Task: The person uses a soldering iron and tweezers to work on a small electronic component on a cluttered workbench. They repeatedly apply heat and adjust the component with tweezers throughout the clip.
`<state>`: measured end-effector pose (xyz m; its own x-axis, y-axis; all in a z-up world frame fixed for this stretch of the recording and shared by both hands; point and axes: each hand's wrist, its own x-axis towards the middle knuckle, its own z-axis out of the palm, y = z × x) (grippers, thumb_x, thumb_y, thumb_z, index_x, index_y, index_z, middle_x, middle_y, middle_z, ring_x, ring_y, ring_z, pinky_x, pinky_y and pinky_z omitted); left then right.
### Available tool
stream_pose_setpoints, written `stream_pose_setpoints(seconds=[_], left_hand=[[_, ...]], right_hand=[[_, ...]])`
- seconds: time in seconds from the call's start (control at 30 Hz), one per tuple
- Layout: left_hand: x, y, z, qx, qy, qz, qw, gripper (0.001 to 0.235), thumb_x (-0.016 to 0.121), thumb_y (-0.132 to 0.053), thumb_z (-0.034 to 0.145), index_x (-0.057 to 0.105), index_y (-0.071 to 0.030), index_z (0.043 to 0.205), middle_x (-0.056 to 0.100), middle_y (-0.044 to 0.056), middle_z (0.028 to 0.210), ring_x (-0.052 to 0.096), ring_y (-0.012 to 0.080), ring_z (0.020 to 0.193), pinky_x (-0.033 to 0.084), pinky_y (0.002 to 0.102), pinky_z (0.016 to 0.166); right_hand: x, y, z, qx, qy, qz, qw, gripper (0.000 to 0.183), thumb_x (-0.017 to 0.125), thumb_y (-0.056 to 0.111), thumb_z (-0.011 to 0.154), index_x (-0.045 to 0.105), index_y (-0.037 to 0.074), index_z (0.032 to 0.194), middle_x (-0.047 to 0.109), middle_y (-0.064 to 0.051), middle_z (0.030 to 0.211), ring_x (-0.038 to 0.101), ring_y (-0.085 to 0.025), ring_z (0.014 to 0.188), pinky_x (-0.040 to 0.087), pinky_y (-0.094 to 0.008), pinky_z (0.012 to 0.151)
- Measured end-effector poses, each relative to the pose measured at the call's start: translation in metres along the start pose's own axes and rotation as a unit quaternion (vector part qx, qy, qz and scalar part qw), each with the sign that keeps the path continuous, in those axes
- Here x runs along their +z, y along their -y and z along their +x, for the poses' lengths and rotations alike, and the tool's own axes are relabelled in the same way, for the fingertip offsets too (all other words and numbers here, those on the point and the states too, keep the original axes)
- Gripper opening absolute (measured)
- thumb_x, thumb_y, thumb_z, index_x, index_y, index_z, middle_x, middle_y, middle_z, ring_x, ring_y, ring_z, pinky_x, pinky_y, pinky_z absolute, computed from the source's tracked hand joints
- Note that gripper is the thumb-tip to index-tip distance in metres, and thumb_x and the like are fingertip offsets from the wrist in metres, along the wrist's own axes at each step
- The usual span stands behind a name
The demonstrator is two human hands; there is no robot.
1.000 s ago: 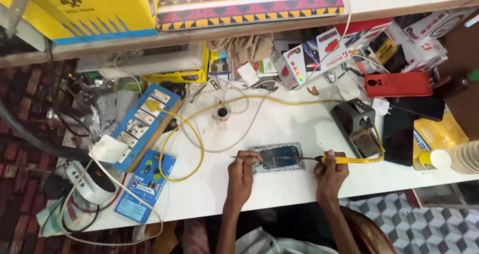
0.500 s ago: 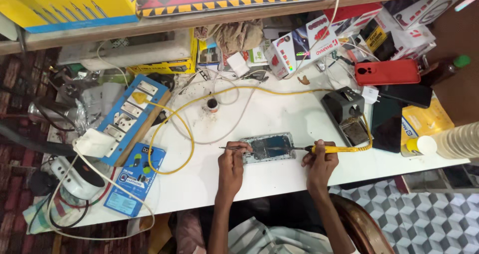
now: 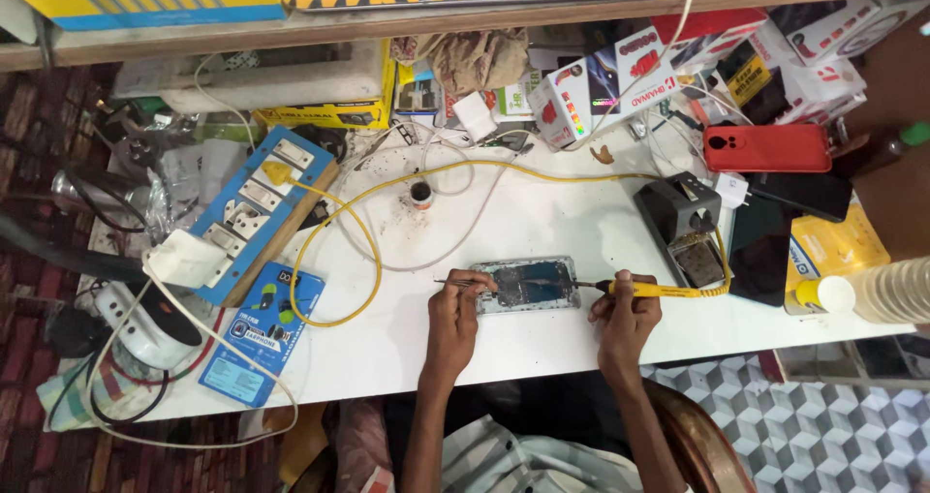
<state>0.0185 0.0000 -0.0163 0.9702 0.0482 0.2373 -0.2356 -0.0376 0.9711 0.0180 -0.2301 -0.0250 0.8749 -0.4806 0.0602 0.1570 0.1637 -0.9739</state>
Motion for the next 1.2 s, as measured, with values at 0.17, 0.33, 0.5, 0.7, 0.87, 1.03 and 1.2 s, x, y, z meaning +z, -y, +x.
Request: stream_pose_setpoints(seconds=[0.17,0.33,0.5,0.7,0.87,1.03,1.2], left_hand=[[0.001,-0.004,0.001,0.058,-0.002,0.027,0.998,0.014,0.045,0.000,0.108,0.059,0.001,0.111,0.074,0.007,0.100,0.055,0.0052,0.068,0.050,0.023,0.068],[-0.001,-0.010,0.000,-0.003,0.014,-0.002,1.000,0.013,0.049,-0.003,0.104,0.060,0.002,0.107,0.074,0.007,0.098,0.040,0.0052,0.053,0.038,0.025,0.049],[-0.002,-0.013,0.002,-0.041,0.014,0.041,0.998,0.015,0.052,-0.006,0.107,0.066,-0.002,0.107,0.068,0.006,0.074,0.036,0.0060,0.051,0.033,0.026,0.049],[0.001,-0.014,0.004,-0.007,-0.004,0.053,0.999,0.016,0.049,-0.007,0.104,0.064,-0.002,0.105,0.076,0.003,0.092,0.042,0.0062,0.050,0.040,0.025,0.050],[-0.002,-0.009,-0.002,-0.020,-0.007,0.055,0.998,0.017,0.049,-0.007,0.105,0.065,-0.002,0.104,0.076,0.005,0.089,0.042,0.0071,0.052,0.040,0.026,0.052],[0.001,-0.006,0.000,0.042,-0.008,0.043,0.998,0.017,0.046,-0.007,0.110,0.062,-0.002,0.110,0.075,0.004,0.094,0.050,0.0050,0.062,0.046,0.025,0.063],[0.001,-0.008,0.000,-0.023,-0.003,0.023,0.999,0.016,0.048,-0.010,0.105,0.062,-0.002,0.108,0.075,0.003,0.090,0.036,0.0048,0.050,0.041,0.024,0.052]], right_hand=[[0.001,0.000,0.002,-0.002,0.000,0.022,1.000,0.025,0.057,0.024,0.109,0.051,0.004,0.094,0.050,-0.002,0.072,0.049,-0.009,0.051,0.044,-0.027,0.046],[0.000,-0.002,0.001,0.010,0.001,0.023,1.000,0.023,0.056,0.023,0.108,0.051,0.005,0.095,0.050,-0.002,0.075,0.047,-0.008,0.052,0.041,-0.026,0.046],[0.001,-0.004,0.003,0.011,-0.008,0.006,1.000,0.022,0.056,0.022,0.108,0.050,0.005,0.093,0.051,-0.002,0.074,0.046,-0.007,0.051,0.041,-0.025,0.045],[-0.001,-0.004,0.006,0.016,-0.010,0.023,1.000,0.020,0.056,0.020,0.107,0.050,0.006,0.093,0.048,-0.001,0.070,0.045,-0.007,0.049,0.038,-0.024,0.043],[-0.003,-0.007,0.000,0.019,-0.006,0.005,1.000,0.023,0.055,0.021,0.108,0.050,0.006,0.092,0.048,0.000,0.069,0.044,-0.007,0.049,0.037,-0.024,0.043],[-0.003,-0.008,0.003,0.007,-0.023,0.033,0.999,0.020,0.055,0.022,0.107,0.052,0.005,0.095,0.047,0.000,0.067,0.042,-0.007,0.047,0.035,-0.024,0.042],[-0.005,-0.008,0.002,-0.003,-0.029,0.044,0.999,0.024,0.056,0.024,0.108,0.049,0.005,0.095,0.047,0.000,0.071,0.042,-0.006,0.049,0.034,-0.024,0.042]])
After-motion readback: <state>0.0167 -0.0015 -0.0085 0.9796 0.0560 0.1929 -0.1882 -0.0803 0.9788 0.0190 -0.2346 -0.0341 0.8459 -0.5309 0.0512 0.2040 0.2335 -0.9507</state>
